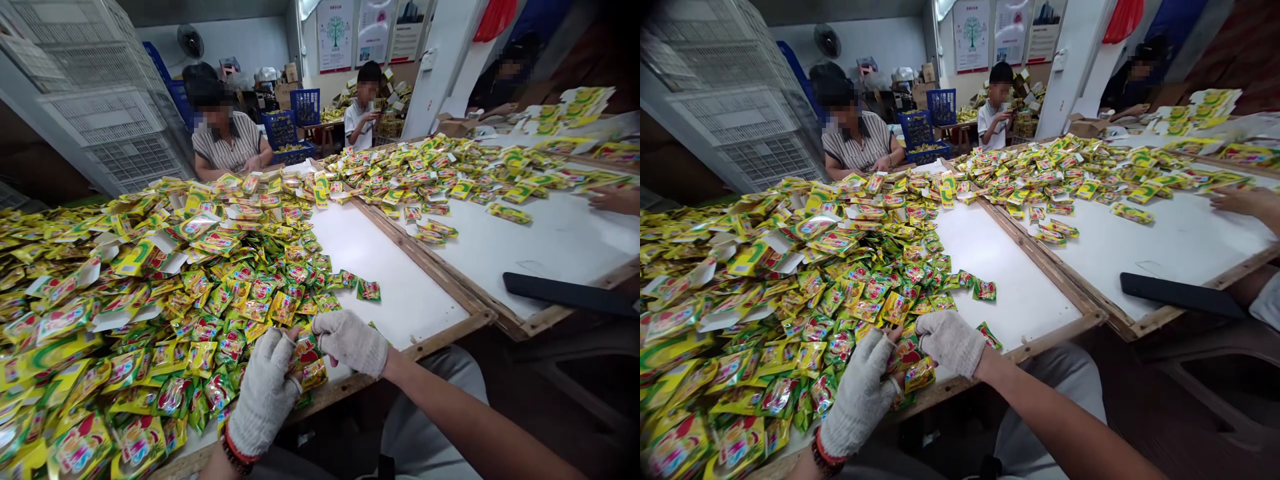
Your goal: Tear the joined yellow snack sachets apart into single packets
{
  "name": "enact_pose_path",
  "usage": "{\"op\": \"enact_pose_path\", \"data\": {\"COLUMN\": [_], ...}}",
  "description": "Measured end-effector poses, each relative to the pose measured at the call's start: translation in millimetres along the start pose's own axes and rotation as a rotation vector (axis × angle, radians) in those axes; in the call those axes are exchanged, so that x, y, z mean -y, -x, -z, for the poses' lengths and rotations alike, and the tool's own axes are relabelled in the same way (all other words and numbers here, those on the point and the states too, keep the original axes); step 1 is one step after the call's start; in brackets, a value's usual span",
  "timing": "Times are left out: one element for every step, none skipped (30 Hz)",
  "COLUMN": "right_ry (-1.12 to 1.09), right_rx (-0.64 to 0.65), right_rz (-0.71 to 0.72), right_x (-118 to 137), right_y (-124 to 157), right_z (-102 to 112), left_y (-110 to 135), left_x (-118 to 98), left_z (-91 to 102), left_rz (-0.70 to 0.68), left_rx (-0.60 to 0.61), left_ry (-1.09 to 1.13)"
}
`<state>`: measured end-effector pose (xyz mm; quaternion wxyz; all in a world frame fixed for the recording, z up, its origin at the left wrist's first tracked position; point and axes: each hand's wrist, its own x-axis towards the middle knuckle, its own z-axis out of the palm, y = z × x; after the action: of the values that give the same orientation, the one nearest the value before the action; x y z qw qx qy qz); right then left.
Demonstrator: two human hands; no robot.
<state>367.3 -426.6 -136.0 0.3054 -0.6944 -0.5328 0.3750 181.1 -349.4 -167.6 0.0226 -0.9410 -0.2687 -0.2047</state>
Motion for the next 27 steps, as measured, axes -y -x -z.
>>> {"op": "enact_pose_path", "data": {"right_ry": [-0.103,-0.211,-0.306,-0.377,-0.423,-0.448,-0.453,-0.447,-0.435,-0.423,-0.422,-0.435,-0.475,-0.558,-0.649,-0.771,-0.930,-0.973,-0.997,-1.027,-1.025,-0.977,-0.864,-0.698,-0.505,-0.317,-0.205], "right_rx": [0.086,0.158,0.213,0.245,0.261,0.270,0.273,0.270,0.261,0.238,0.200,0.136,0.035,-0.117,-0.292,-0.504,-0.757,-0.889,-0.960,-1.034,-1.091,-1.114,-1.094,-1.015,-0.896,-0.774,-0.698], "right_rz": [-0.033,-0.065,-0.089,-0.104,-0.113,-0.120,-0.124,-0.125,-0.127,-0.131,-0.137,-0.146,-0.152,-0.136,-0.103,-0.038,0.090,0.154,0.190,0.222,0.239,0.222,0.166,0.077,-0.029,-0.134,-0.192], "right_x": [0,-1,-2,-4,-7,-9,-11,-13,-15,-16,-17,-18,-19,-20,-22,-25,-28,-33,-39,-46,-53,-61,-69,-77,-85,-92,-99], "right_y": [1,3,5,6,7,8,9,8,8,7,7,6,7,8,9,11,14,16,19,21,22,22,21,19,15,10,5], "right_z": [-1,-1,-2,-3,-5,-8,-11,-13,-15,-14,-11,-4,8,23,43,65,87,108,126,139,146,147,143,135,125,114,103], "left_y": [-1,-2,-2,-3,-3,-3,-4,-4,-6,-7,-10,-15,-20,-26,-33,-41,-48,-55,-62,-68,-72,-76,-78,-80,-80,-80,-79], "left_x": [0,-1,0,-1,-1,-3,-4,-6,-8,-10,-12,-12,-13,-13,-13,-13,-15,-17,-20,-25,-30,-36,-42,-47,-52,-55,-57], "left_z": [0.4,1.1,1.8,2.5,2.8,2.8,2.5,2.0,1.6,1.4,1.5,2.0,2.8,3.7,4.4,4.7,4.2,2.7,0.2,-3.5,-8.1,-13.3,-18.8,-24.1,-29.0,-33.0,-36.0], "left_rz": [0.031,0.061,0.086,0.099,0.099,0.092,0.078,0.056,0.031,0.014,0.013,0.030,0.066,0.111,0.153,0.180,0.192,0.192,0.189,0.186,0.186,0.189,0.197,0.205,0.212,0.212,0.211], "left_rx": [0.021,0.046,0.069,0.087,0.099,0.105,0.106,0.102,0.096,0.088,0.078,0.071,0.069,0.075,0.091,0.120,0.164,0.213,0.260,0.300,0.329,0.349,0.360,0.364,0.365,0.367,0.366], "left_ry": [0.002,0.004,0.009,0.016,0.024,0.030,0.036,0.046,0.061,0.079,0.100,0.126,0.155,0.186,0.220,0.253,0.278,0.290,0.280,0.251,0.206,0.156,0.106,0.067,0.047,0.056,0.091]}}
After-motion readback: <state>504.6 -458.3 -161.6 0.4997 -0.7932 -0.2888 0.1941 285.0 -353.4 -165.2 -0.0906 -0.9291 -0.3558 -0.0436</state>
